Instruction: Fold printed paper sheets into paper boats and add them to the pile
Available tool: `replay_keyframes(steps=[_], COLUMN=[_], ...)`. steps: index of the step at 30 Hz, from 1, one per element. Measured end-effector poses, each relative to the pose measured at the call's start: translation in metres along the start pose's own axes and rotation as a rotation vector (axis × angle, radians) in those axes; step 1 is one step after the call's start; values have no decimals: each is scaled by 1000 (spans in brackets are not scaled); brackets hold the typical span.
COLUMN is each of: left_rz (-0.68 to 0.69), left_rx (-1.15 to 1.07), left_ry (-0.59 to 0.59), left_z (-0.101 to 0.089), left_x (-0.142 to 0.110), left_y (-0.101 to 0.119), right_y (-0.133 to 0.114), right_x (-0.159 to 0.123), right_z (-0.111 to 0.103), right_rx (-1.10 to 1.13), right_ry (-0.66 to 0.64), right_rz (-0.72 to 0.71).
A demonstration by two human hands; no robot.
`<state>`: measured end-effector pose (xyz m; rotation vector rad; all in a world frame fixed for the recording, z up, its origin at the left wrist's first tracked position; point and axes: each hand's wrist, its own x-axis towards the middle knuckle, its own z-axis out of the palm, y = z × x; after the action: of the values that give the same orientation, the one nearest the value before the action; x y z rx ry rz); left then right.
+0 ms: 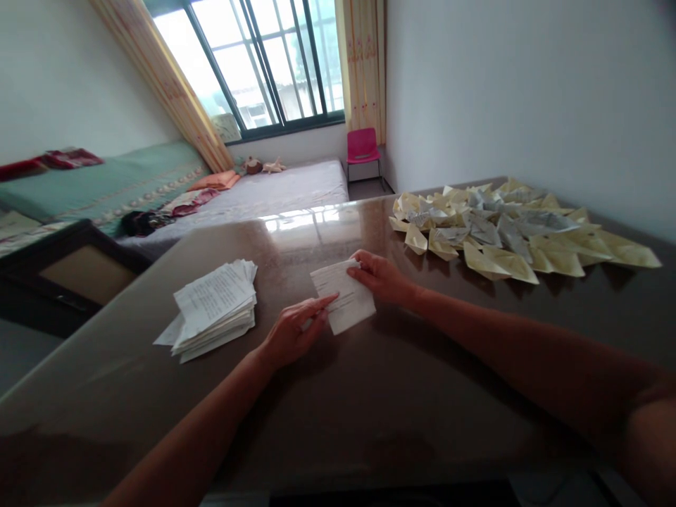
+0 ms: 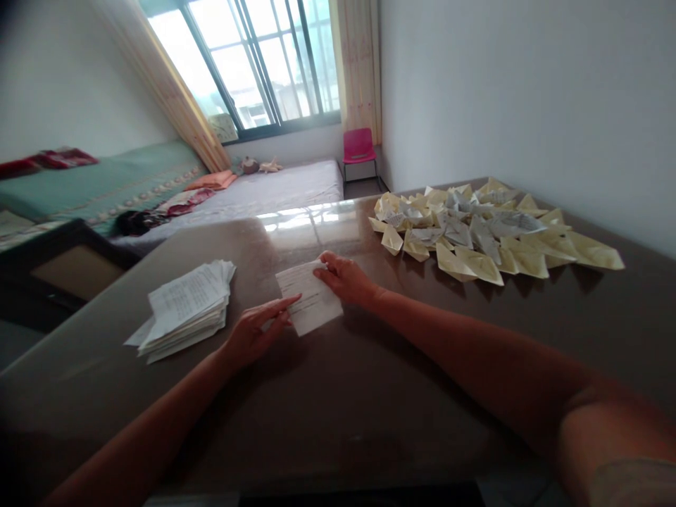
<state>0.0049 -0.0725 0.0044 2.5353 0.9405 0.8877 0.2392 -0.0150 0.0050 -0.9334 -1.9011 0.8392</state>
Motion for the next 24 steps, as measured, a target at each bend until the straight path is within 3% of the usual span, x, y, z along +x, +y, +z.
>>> replay_keyframes(steps=[4,10,14,17,18,21,24], left_rz=[38,164,211,163,144,105,104], left_rx=[68,529,641,674,677,669,651], left_ry=[53,119,83,23,16,15,-13], left_z=[1,2,4,5,6,9,12], left_x=[2,0,1,2,2,2,1], left_y=[4,-1,-4,-7,-8,-8,-6], right_y=[-1,17,20,12,8,-4,-11], right_x=[0,6,9,7,5,-2,-9], right_z=[3,7,7,-1,-4,-11,-11], right_rx=[-35,-98,-177,-263,-292,-400,-538], right_ry=[31,-95,2,48,-16,-402,-510], right_rz=[43,74,48,-86,-160,-374,-428])
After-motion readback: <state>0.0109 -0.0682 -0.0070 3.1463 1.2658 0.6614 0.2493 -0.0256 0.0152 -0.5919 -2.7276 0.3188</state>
